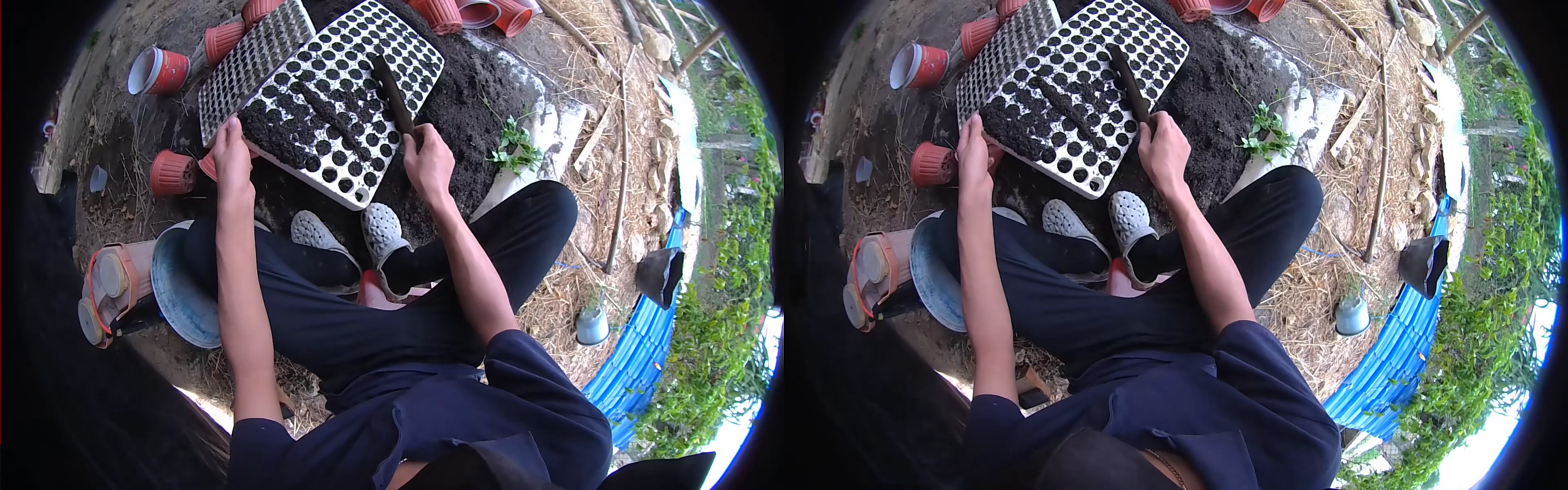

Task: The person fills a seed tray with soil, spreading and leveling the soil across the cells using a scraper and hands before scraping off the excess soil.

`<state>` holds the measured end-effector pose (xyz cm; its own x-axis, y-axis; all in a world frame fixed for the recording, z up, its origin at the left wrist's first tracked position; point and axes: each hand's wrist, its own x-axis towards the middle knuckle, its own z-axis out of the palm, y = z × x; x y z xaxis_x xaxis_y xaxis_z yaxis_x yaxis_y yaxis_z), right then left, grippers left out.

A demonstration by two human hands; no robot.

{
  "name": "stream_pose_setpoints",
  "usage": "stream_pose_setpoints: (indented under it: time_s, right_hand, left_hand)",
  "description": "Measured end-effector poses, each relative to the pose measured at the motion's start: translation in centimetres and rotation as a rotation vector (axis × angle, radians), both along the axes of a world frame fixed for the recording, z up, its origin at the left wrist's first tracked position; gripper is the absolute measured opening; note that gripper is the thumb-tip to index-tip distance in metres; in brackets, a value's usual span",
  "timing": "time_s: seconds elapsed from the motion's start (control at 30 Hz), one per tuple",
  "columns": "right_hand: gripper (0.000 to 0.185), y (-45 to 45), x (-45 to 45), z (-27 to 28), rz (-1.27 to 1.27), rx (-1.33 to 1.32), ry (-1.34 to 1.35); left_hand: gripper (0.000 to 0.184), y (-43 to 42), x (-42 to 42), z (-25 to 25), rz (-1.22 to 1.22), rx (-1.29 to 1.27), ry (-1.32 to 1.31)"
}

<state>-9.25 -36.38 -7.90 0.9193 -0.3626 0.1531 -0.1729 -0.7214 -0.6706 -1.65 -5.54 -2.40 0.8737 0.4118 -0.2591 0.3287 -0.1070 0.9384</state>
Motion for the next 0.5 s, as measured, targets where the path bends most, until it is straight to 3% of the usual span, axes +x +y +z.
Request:
stream_pose_setpoints:
  time_s: [0.2, 0.3, 0.33, 0.4, 0.5]
  right_hand:
    - [0.025, -0.7, 0.2, -0.1, -0.181, 0.015, 0.161]
    - [0.025, -1.3, 1.1, -1.6, -0.318, 0.368, 0.123]
    - [0.025, -1.8, 1.2, -2.5, -0.312, 0.734, 0.072]
    - [0.025, -2.7, 1.5, -2.8, -0.358, 0.990, 0.018]
    - [0.037, -5.5, 2.3, -3.3, -0.386, 0.997, 0.085]
  left_hand:
    - [0.044, -0.5, -0.5, 0.7, 0.008, 0.029, 0.052]
    - [0.044, -0.2, -0.4, 0.3, -0.012, 0.009, 0.047]
    - [0.045, 0.1, -0.3, -0.2, -0.029, 0.002, 0.030]
    - [0.044, -0.1, -0.3, 0.2, -0.022, 0.014, 0.050]
    - [0.043, 0.0, -0.2, -0.2, -0.024, -0.006, 0.047]
